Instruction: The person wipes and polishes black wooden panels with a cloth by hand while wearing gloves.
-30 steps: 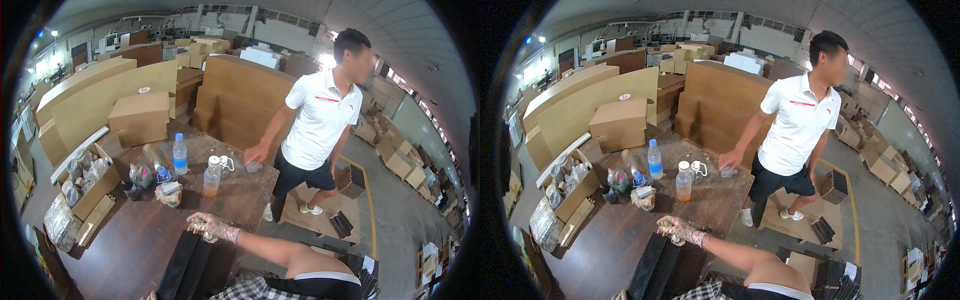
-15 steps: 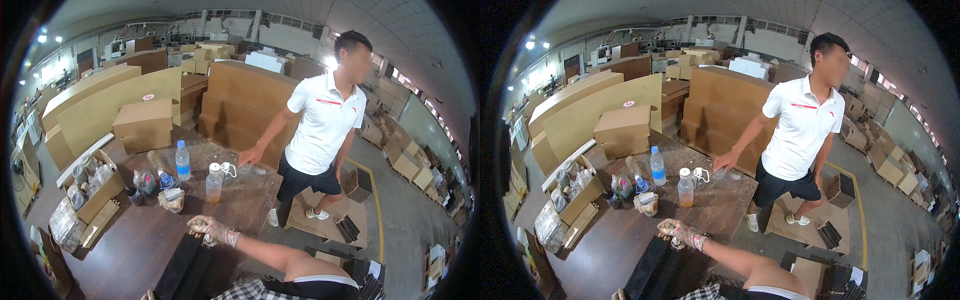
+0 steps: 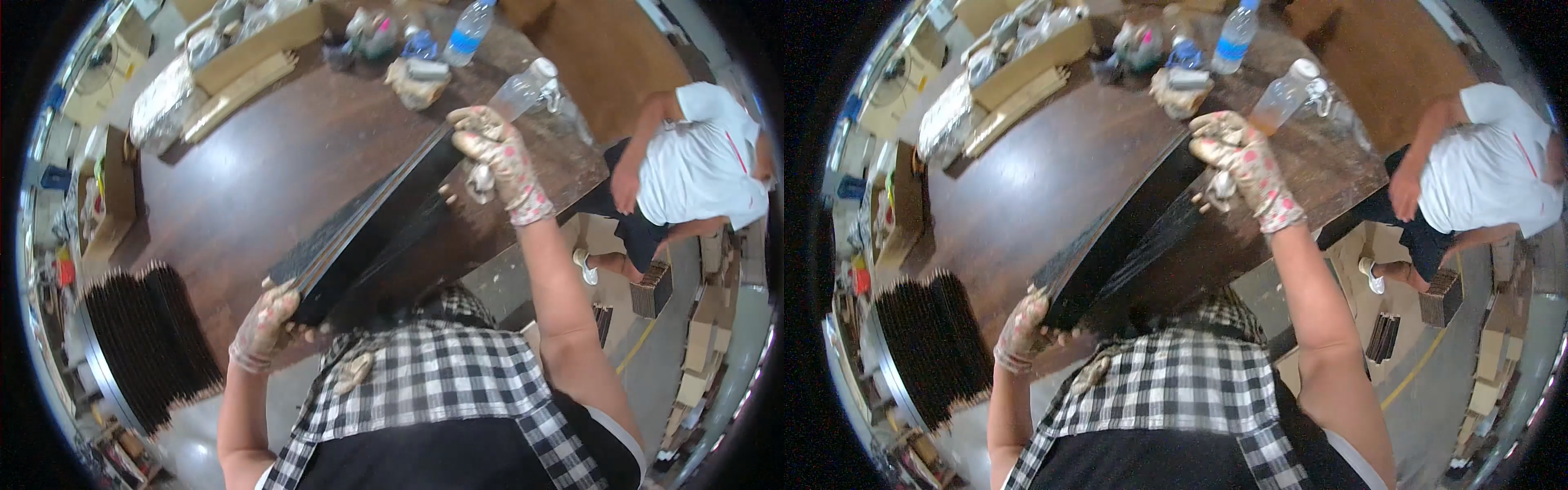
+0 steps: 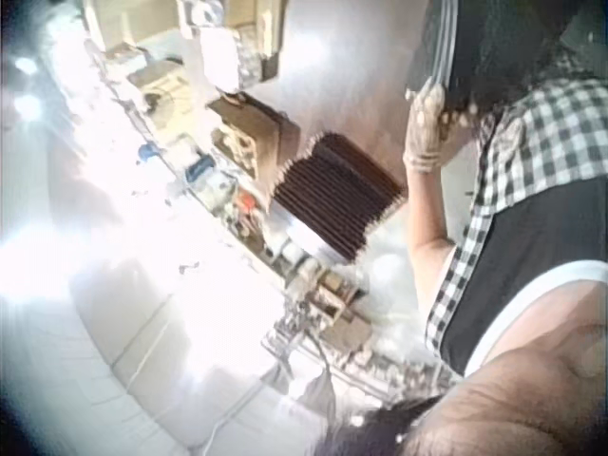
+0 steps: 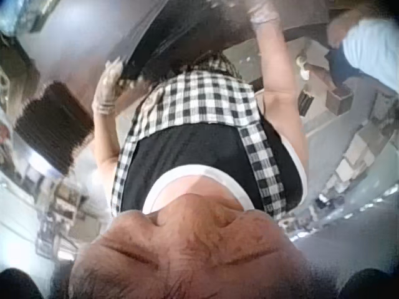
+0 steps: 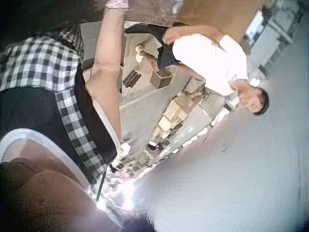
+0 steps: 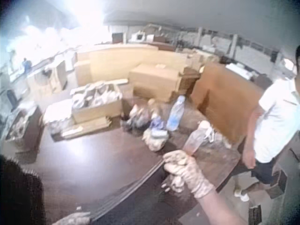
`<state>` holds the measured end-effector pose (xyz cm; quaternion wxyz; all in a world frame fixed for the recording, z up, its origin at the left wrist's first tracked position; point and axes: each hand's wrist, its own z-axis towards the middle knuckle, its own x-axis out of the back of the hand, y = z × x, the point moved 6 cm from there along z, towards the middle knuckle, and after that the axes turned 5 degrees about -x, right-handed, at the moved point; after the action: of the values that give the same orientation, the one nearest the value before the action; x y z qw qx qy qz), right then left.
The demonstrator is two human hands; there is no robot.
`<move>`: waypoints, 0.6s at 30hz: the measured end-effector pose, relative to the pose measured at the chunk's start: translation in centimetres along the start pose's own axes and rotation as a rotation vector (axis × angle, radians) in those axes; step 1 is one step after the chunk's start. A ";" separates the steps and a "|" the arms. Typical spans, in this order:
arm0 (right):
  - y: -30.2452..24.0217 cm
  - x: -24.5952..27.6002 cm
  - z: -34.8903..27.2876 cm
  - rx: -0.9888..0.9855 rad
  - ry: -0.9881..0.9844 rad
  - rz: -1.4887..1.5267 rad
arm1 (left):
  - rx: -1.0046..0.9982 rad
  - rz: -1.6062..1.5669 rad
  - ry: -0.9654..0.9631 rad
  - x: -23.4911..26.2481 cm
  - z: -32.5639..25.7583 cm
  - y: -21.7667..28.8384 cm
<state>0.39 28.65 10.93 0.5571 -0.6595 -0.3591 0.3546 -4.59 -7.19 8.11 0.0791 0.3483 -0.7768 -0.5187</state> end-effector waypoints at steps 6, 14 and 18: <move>3.3 -0.2 -0.4 -0.158 0.055 -0.068 | 0.026 -0.336 0.109 1.4 -0.5 -1.9; 4.5 0.3 0.3 -0.254 0.007 -0.106 | -0.094 -0.032 0.038 1.9 0.7 0.0; 3.5 -0.6 1.1 -0.292 -0.138 -0.032 | -0.016 -0.451 -0.315 -1.0 0.0 -1.6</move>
<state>-0.58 28.27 7.39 0.4349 -0.7016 -0.4547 0.3343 -3.14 -6.92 7.01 -0.1572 0.4268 -0.6783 -0.5771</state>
